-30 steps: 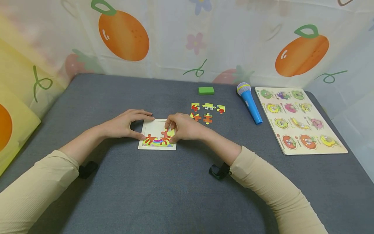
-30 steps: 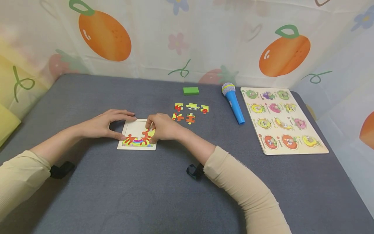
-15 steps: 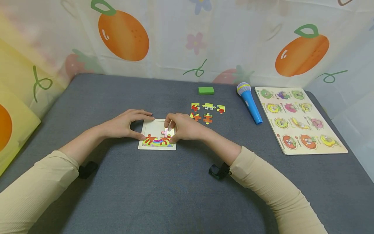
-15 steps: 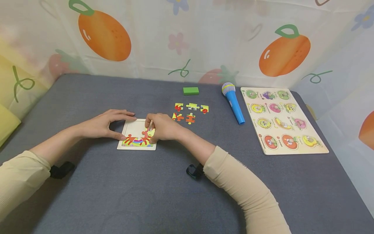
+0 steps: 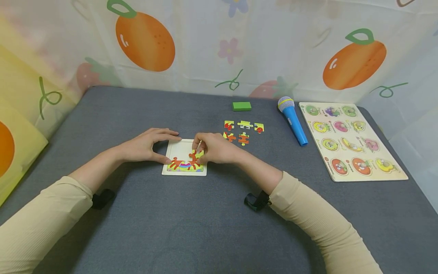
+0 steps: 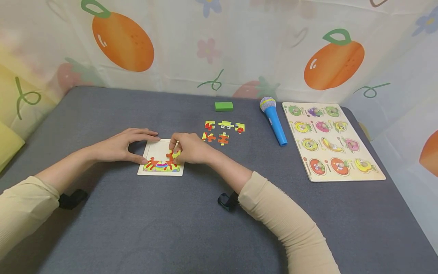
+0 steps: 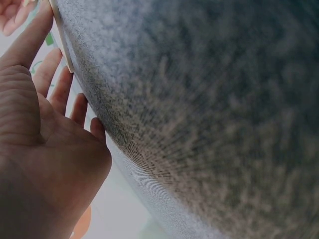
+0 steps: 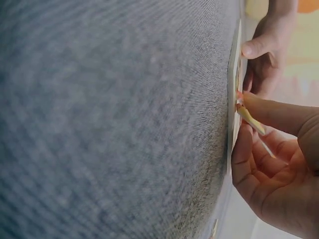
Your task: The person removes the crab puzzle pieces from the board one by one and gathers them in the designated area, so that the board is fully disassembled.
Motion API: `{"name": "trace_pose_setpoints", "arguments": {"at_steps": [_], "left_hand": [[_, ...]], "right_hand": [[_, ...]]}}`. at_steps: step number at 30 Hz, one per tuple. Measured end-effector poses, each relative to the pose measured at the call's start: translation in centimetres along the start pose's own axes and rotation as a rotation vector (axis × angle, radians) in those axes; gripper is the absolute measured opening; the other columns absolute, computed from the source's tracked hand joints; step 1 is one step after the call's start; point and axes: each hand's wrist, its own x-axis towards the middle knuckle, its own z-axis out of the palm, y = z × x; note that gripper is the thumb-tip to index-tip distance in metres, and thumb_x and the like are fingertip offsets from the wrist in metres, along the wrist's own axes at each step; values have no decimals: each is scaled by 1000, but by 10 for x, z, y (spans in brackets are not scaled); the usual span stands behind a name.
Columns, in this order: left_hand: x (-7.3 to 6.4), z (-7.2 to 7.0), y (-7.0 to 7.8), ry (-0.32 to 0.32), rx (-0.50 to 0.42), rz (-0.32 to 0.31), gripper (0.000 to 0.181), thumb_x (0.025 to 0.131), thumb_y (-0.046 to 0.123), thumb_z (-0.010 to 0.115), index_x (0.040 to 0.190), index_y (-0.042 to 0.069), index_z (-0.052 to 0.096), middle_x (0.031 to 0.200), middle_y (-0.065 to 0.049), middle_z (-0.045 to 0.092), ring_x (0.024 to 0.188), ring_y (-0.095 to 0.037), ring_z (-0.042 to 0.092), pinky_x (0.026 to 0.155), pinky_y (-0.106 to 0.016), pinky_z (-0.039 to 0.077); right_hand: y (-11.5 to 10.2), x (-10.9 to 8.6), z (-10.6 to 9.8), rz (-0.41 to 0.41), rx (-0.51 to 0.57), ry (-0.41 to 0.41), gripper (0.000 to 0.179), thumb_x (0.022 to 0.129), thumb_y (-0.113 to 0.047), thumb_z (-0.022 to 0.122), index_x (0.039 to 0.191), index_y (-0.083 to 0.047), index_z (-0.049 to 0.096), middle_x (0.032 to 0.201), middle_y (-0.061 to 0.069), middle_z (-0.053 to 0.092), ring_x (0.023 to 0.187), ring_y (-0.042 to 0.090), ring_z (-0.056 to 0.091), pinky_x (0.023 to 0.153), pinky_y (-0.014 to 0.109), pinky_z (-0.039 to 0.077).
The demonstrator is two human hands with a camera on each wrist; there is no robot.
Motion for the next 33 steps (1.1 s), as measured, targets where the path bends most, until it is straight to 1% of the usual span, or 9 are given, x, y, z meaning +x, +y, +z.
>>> {"name": "trace_pose_setpoints", "arguments": {"at_steps": [4,8,11,18,23,27,30,33], "left_hand": [[0,0,0,-1,2,-1,71,81,39,80,143,18,53,157,-10,40,149,-41,22,115,-66,19],[0,0,-1,-1,-1,-2,71,81,39,80,143,18,53,157,-10,40,149,-41,23,115,-66,20],[0,0,0,-2,-4,-6,71,81,38,80,143,18,53,157,-10,40,148,-41,23,115,-66,20],[-2,-1,3,-2,-7,-5,70,81,37,80,143,18,54,156,-11,40,147,-40,24,114,-67,21],[-1,-1,3,2,-2,1,69,81,37,81,142,18,54,156,-11,41,147,-40,25,113,-66,22],[0,0,1,-3,6,0,71,81,38,80,143,18,53,157,-11,40,148,-40,24,114,-66,20],[1,0,0,-7,7,-5,71,81,39,80,144,18,52,157,-11,39,148,-40,23,115,-66,19],[1,0,-1,-10,8,-7,71,82,39,79,144,18,52,157,-11,39,149,-40,22,115,-67,19]], "right_hand": [[2,2,1,1,23,4,18,87,-9,70,105,-9,65,85,2,62,70,12,52,61,19,40],[2,2,0,0,39,6,14,89,-10,67,104,-8,66,80,1,61,66,11,52,59,19,40],[1,2,-1,0,55,15,13,90,-10,66,104,-8,66,79,1,62,65,11,53,58,19,41],[0,-1,-3,15,119,45,13,93,-7,61,104,-9,67,82,3,68,66,11,62,58,19,44],[2,-1,-6,24,127,64,14,93,-6,59,105,-8,67,83,3,68,66,14,61,59,20,44],[4,-3,-10,36,158,59,16,94,-5,58,108,-7,65,84,5,68,69,17,65,62,22,50],[6,-4,-14,48,195,55,16,95,-6,59,109,-5,64,85,7,68,70,17,67,65,25,55],[8,-5,-16,58,223,51,16,96,-6,59,110,-4,63,86,9,68,71,16,67,67,27,57]]}}
